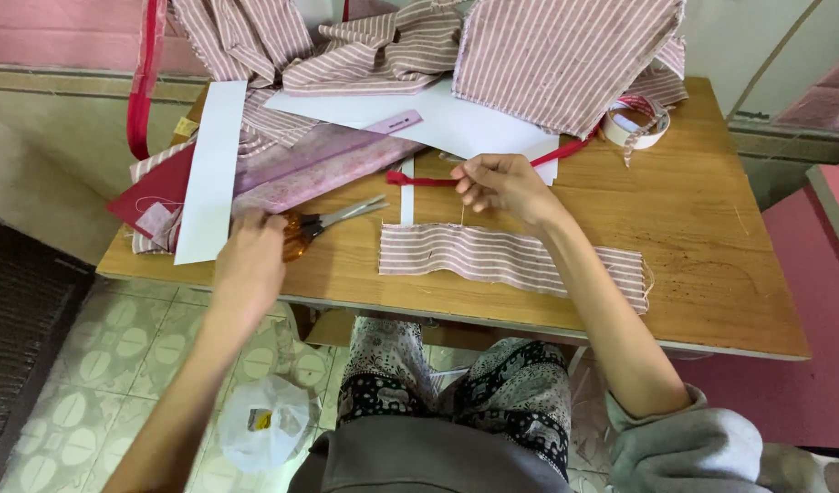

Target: A person is hand-sewing a small piece of striped fabric using a needle and thread on a wooden workbench.

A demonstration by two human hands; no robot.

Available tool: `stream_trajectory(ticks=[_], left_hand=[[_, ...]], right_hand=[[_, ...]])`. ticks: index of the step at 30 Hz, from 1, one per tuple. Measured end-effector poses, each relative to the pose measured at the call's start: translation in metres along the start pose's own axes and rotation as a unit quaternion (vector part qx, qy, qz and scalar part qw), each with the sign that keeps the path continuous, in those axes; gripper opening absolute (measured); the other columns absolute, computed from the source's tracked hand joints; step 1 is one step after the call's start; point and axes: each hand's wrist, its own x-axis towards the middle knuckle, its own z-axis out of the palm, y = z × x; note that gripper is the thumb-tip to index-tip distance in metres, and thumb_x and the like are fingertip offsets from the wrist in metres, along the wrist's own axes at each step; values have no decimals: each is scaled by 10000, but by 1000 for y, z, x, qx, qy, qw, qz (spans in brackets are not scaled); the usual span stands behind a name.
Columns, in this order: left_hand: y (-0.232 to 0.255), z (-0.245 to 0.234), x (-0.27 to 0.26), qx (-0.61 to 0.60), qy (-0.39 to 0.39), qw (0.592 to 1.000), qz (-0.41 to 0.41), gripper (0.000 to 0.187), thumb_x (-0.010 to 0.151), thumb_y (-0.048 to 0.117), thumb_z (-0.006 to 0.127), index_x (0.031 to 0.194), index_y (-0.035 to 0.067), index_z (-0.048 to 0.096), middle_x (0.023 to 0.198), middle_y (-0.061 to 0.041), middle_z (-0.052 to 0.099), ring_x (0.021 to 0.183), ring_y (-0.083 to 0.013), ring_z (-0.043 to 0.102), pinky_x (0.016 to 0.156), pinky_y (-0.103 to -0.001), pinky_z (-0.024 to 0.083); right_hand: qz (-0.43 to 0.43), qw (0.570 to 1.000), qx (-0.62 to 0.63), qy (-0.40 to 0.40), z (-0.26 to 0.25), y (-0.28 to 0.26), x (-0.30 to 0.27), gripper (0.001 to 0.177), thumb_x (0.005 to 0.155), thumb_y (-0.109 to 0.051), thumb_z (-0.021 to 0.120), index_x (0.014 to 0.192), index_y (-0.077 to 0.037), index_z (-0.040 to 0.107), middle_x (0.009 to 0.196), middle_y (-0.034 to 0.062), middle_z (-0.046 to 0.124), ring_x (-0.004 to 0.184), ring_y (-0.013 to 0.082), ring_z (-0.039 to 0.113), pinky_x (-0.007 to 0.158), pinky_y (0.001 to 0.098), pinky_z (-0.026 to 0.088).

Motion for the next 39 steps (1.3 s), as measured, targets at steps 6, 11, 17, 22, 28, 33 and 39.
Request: stream_trajectory(ticks=[6, 11, 17, 22, 28, 33, 39], left_hand=[[-7, -38, -26, -15, 20, 1000, 19, 396, 948, 94, 722, 1329, 0, 670, 1231, -284, 676, 1129, -457, 746, 870, -570, 653], [-45, -5, -16, 70, -8, 997, 41, 271, 939, 160, 762, 1184, 49, 731, 1158, -188, 718, 1060, -374, 792, 819, -488, 680], [-58, 4, -7, 70, -55, 996, 13, 224, 925, 207, 748, 1097, 64, 750, 1065, -182, 763, 993, -420, 809, 829, -540, 663], [19, -108, -31, -1, -220, 971, -89, 130, 1074, 136, 698, 1112, 44, 781, 1046, -95, 768, 601, -133, 617, 586, -259, 577], [63, -114, -37, -149, -130, 976, 93, 201, 961, 94, 694, 1057, -39, 809, 1037, -314, 815, 1075, -509, 778, 964, -555, 606], [73, -54, -3, -164, -152, 950, 216, 208, 801, 186, 753, 861, -12, 775, 779, -248, 772, 817, -463, 785, 769, -531, 590], [98, -52, 17, -95, -182, 955, 212, 317, 931, 318, 753, 707, 93, 743, 606, -68, 677, 602, -228, 698, 647, -321, 563]], right_hand=[[16, 996, 82, -26, 3, -20, -14, 562, 911, 34, 703, 1461, 53, 588, 1374, 213, 706, 1241, 266, 753, 1063, 327, 629], [11, 995, 90, -45, -4, -17, -14, 524, 995, 31, 606, 1514, 60, 540, 1464, 271, 661, 1357, 341, 679, 1122, 386, 577], [-7, 997, 71, -39, -10, -10, -9, 459, 1080, -29, 538, 1534, 30, 510, 1421, 292, 686, 1297, 349, 711, 1044, 409, 622], [14, 995, 92, -32, -10, -18, -9, 424, 1122, -22, 498, 1544, 16, 493, 1304, 245, 761, 1146, 310, 792, 889, 382, 708], [-62, 998, -20, -21, -14, -13, -12, 568, 1124, -167, 584, 1632, -9, 386, 1252, 248, 781, 782, 207, 832, 648, 232, 668], [-93, 994, -51, -36, -10, -19, -15, 565, 1138, -157, 573, 1644, -18, 361, 1212, 230, 797, 618, 159, 774, 579, 218, 602], [-105, 992, -57, -48, -7, -27, -21, 534, 1137, -134, 551, 1633, -18, 389, 1217, 211, 801, 593, 139, 736, 623, 252, 557]])
